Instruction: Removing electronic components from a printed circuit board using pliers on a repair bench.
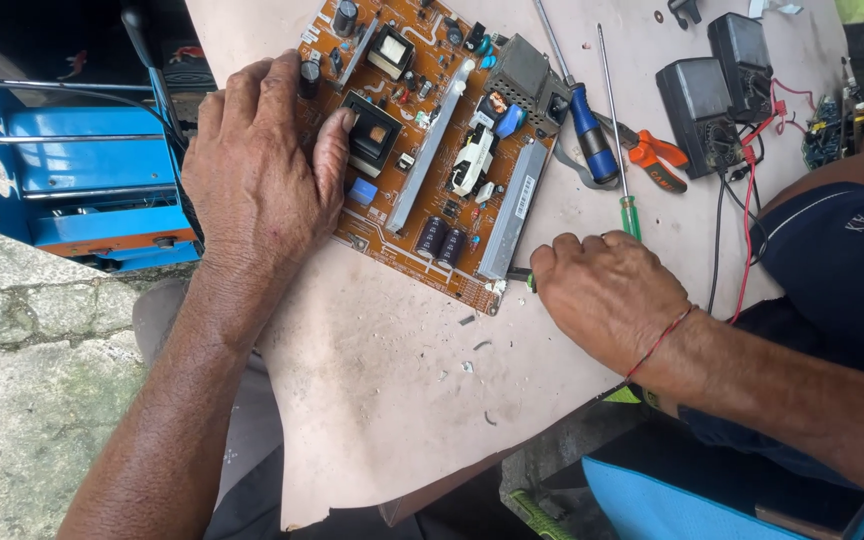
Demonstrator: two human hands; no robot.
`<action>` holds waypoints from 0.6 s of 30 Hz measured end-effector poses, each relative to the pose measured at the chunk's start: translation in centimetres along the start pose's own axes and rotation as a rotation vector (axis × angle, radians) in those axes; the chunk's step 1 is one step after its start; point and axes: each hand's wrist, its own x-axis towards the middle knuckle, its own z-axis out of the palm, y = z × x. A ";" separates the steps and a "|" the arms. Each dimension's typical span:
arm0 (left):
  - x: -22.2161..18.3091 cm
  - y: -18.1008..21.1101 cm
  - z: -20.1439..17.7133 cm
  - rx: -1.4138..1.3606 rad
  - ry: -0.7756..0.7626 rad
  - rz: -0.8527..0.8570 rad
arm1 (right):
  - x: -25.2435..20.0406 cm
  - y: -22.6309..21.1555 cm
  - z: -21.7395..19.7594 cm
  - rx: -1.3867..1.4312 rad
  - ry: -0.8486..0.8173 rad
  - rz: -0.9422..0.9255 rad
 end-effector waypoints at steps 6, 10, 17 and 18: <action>0.0 0.1 -0.1 -0.018 -0.009 -0.010 | -0.5 0.5 1.1 0.573 -0.360 0.124; 0.2 0.2 -0.1 -0.015 -0.028 -0.043 | 0.2 1.6 -0.1 0.849 -0.552 0.144; 0.5 0.7 -0.3 -0.019 -0.059 -0.049 | -4.8 2.3 4.8 0.765 -0.430 0.272; 0.4 0.6 -0.4 -0.015 -0.076 -0.071 | -5.2 1.4 5.5 0.587 -0.161 0.201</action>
